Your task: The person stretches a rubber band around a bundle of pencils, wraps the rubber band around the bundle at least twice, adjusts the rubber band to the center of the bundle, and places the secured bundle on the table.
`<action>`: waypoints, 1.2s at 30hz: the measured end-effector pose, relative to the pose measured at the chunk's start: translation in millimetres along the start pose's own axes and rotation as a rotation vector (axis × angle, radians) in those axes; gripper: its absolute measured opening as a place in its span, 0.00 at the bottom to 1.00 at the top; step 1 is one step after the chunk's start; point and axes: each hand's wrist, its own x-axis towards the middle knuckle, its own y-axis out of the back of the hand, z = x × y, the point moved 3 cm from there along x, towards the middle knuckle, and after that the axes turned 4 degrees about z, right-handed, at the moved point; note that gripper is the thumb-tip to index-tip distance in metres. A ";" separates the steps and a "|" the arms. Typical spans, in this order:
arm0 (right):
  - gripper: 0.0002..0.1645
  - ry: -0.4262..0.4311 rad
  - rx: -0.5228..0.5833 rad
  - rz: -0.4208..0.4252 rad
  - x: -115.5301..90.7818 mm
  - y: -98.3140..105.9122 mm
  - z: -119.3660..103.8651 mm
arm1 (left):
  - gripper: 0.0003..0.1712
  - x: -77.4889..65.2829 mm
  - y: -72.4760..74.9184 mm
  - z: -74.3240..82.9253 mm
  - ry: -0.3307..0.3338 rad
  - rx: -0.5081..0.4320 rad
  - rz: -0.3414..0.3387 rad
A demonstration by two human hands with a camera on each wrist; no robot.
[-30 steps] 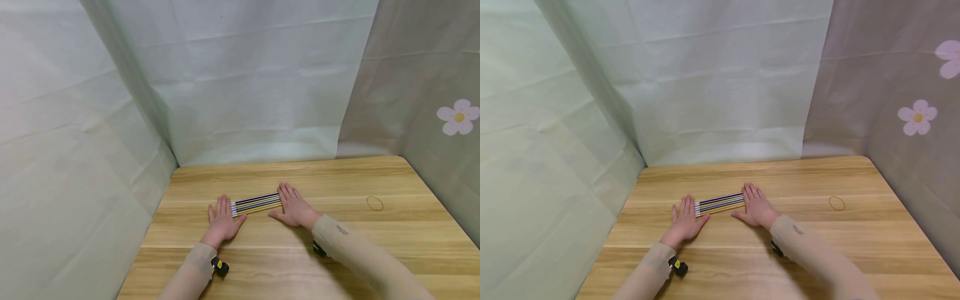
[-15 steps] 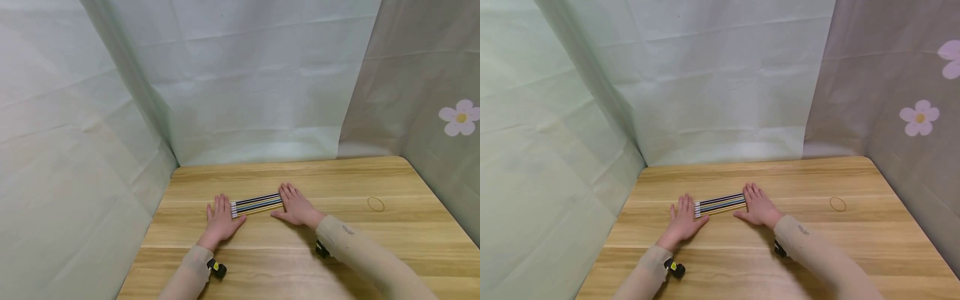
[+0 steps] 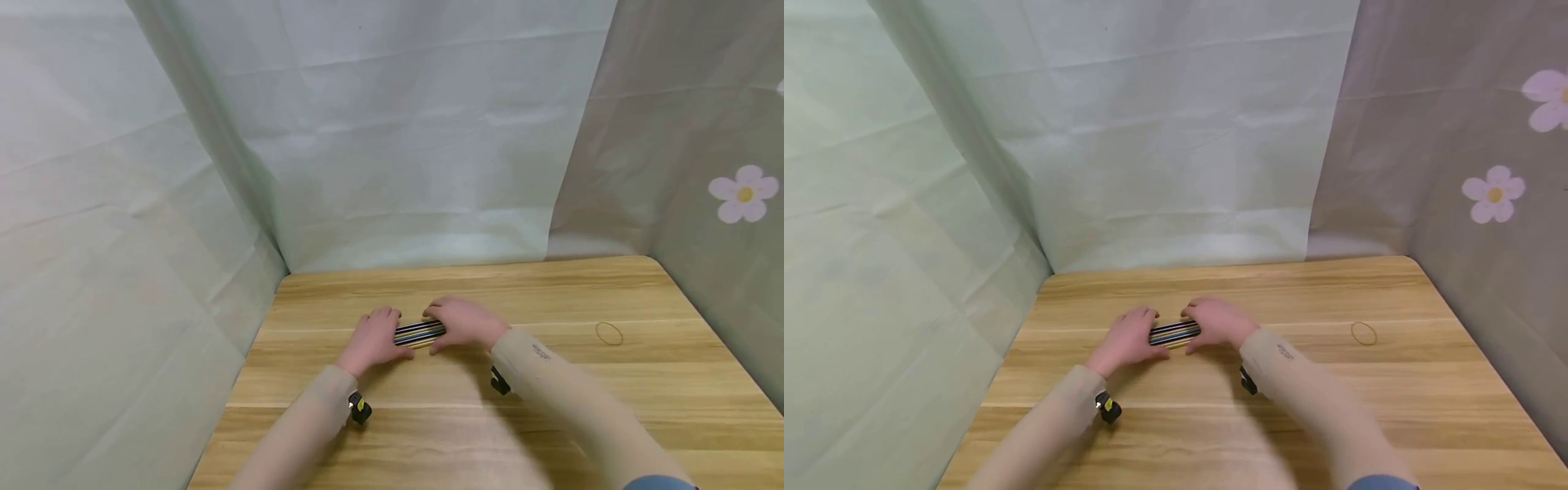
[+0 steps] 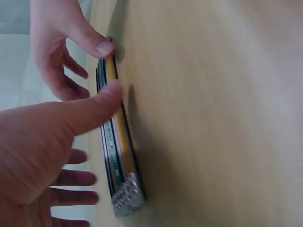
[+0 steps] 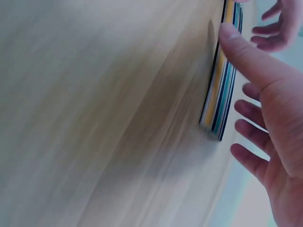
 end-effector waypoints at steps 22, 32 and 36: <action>0.39 -0.230 0.006 -0.048 23.6 -8.1 -19.5 | 0.38 28.3 -6.9 8.0 0.128 -0.083 -0.058; 0.30 -0.248 0.033 -0.028 16.1 -9.6 -24.5 | 0.31 22.6 -9.7 8.8 0.157 -0.147 -0.068; 0.24 -0.266 0.047 -0.036 13.7 -11.4 -25.8 | 0.26 20.5 -10.2 9.6 0.163 -0.164 -0.086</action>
